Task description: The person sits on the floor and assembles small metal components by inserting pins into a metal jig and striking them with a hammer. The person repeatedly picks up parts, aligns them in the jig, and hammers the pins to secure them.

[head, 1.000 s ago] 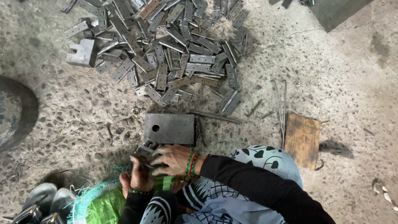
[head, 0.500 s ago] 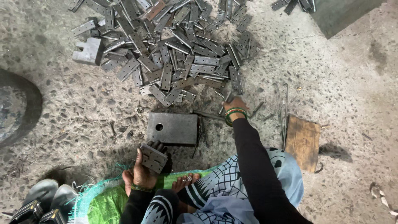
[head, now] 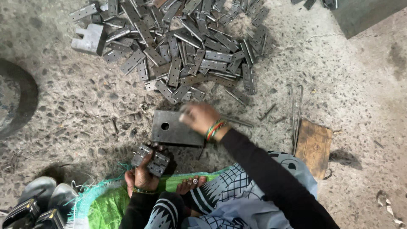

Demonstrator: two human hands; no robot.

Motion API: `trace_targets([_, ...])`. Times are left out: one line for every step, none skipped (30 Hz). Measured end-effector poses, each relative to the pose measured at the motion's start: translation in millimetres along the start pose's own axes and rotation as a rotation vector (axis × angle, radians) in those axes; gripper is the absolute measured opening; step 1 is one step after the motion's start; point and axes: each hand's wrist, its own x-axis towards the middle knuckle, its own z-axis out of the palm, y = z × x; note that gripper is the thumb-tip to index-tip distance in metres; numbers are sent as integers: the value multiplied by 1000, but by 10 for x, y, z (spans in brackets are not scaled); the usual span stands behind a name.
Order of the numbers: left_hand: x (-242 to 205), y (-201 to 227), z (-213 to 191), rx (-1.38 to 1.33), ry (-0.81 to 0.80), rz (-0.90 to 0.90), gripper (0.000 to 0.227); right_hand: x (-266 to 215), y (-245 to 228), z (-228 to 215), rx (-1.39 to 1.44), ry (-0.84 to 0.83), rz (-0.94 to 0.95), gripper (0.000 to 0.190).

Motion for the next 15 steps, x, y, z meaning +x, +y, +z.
trace_targets([77, -10, -23, -17, 34, -9, 51, 233, 372, -249, -111, 215, 138, 39])
trace_targets([93, -36, -51, -18, 37, 2, 51, 344, 724, -421, -395, 413, 241, 34])
trace_targets([118, -41, -62, -16, 34, 19, 50, 435, 1069, -583, -647, 584, 308, 55])
trace_targets([136, -28, -70, -15, 30, 37, 50, 423, 1390, -679, -545, 502, 492, 59])
trace_targets([127, -28, -82, -17, 43, 34, 49, 348, 1699, -743, -541, 503, 535, 61])
trace_targets([122, -15, -86, -19, 56, 31, 48, 307, 1944, -749, -537, 504, 578, 63])
trace_targets([118, -17, -69, -28, 68, 27, 47, 257, 2142, -749, -483, 519, 565, 61])
trace_targets([123, -19, -38, -20, 87, 20, 47, 233, 2295, -773, -429, 532, 553, 58])
trace_targets([117, 7, -14, -7, 109, 15, 47, 240, 2366, -780, -371, 545, 540, 57])
trace_targets([116, 36, 13, 5, 131, 9, 47, 271, 2395, -776, -243, 552, 529, 49])
trace_targets([68, 10, 23, -25, 106, -26, 47, 242, 2359, -744, -117, 547, 527, 43])
trace_targets([31, -8, 38, -55, 81, -60, 47, 204, 2271, -744, 9, 540, 524, 37])
trace_targets([45, 14, 84, -85, 49, -81, 48, 238, 2105, -784, 401, 547, 523, 39])
trace_targets([44, -4, 133, -96, 46, -71, 47, 266, 1863, -791, 792, 536, 510, 41])
trace_targets([32, 2, 154, -107, 50, -56, 46, 288, 1566, -762, 1188, 502, 486, 45])
